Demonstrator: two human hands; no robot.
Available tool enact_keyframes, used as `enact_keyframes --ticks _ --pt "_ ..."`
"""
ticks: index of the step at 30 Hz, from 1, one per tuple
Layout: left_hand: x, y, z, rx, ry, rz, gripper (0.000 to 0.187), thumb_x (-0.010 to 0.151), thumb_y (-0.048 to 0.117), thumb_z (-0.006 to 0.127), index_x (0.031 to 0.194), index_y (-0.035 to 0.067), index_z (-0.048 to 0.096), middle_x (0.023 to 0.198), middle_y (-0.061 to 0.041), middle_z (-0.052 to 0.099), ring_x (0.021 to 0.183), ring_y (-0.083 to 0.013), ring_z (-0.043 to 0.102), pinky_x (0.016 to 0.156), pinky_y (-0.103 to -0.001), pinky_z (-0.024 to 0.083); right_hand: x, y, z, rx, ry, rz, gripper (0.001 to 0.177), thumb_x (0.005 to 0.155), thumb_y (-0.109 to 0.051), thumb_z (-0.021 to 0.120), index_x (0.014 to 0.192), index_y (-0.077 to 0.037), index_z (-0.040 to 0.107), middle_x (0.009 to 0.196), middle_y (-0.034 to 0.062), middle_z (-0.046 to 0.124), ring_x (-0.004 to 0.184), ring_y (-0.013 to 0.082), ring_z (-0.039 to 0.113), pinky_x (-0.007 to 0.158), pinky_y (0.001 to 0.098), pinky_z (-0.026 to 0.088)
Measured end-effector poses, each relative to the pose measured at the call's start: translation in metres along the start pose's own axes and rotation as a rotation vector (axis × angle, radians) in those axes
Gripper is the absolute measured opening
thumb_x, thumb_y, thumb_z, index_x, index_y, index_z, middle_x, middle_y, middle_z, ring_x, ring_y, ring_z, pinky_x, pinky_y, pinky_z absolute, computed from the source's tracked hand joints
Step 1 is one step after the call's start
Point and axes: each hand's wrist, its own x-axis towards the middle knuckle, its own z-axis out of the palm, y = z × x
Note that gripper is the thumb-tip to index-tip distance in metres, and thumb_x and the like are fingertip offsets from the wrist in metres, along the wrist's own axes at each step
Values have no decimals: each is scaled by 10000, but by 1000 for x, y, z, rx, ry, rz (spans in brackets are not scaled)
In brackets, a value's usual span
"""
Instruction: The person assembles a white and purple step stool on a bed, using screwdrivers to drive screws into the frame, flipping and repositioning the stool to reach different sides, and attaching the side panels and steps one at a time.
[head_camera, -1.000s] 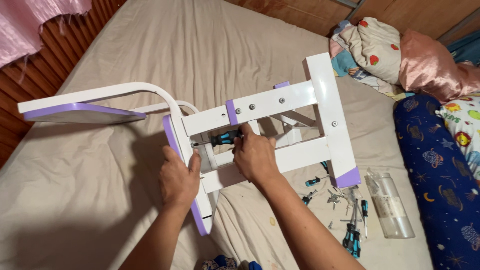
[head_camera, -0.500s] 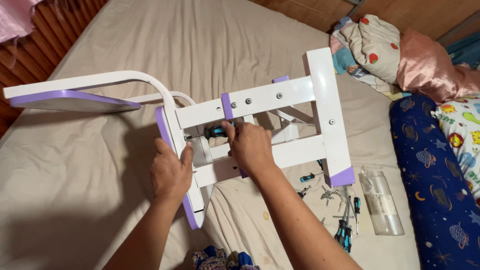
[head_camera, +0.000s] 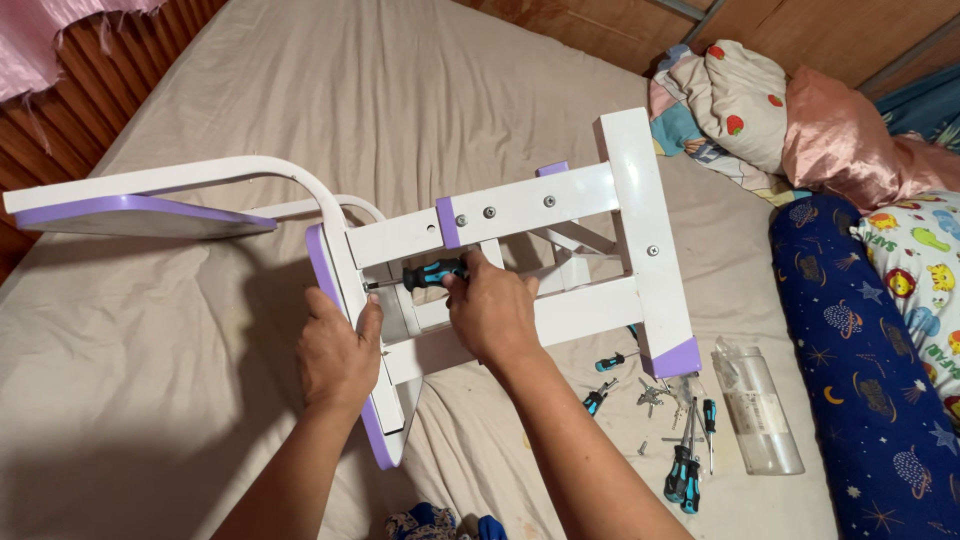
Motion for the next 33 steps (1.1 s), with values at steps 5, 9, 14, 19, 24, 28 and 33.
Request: enact_keyframes --ticks 5,9,14,19,24,28,33 --pt "0 -1 1 -7 15 4 578 974 474 597 1168 -31 392 961 -331 665 872 -515 681 805 -564 549 1 -13 -12 -1 -20 34 433 1021 -484 513 982 -100 710 629 86 709 690 307 692 858 492 411" --pt "-2 -2 -1 2 15 9 563 970 474 606 1143 -21 402 956 -334 665 873 -514 681 801 -560 552 8 -21 -25 74 -128 102 591 988 -603 479 770 -118 736 498 8 657 537 194 696 736 406 521" --pt "-6 -3 -6 -18 -4 -18 568 965 481 601 1160 -13 398 943 -331 675 877 -514 683 797 -562 555 10 -11 -19 94 -161 71 595 984 -586 492 735 -112 752 487 11 652 499 176 695 632 353 557" --pt "-8 -2 -4 -27 3 -37 575 942 489 626 1133 -9 410 917 -338 670 859 -536 669 787 -588 535 4 6 5 -151 0 -93 466 971 -507 599 865 -77 742 676 130 717 681 353 688 778 497 447" --pt "-2 1 -3 2 13 -27 594 966 519 609 1164 -11 429 882 -337 679 856 -536 677 785 -589 542 -10 0 8 96 55 -95 368 928 -395 605 967 -36 676 729 58 789 732 302 729 894 518 322" --pt "-8 6 0 -48 15 -99 659 941 468 632 1350 13 388 959 -319 694 920 -517 683 842 -569 538 -7 -3 -10 178 -113 164 441 1055 -416 488 915 -106 768 708 29 785 692 228 727 916 438 392" --pt "-14 3 5 -95 495 351 629 845 305 738 1347 23 484 1384 -273 442 1212 -452 535 964 -526 475 -4 -10 -12 349 2 148 312 988 -365 571 1122 -139 739 697 38 754 587 147 746 744 339 537"
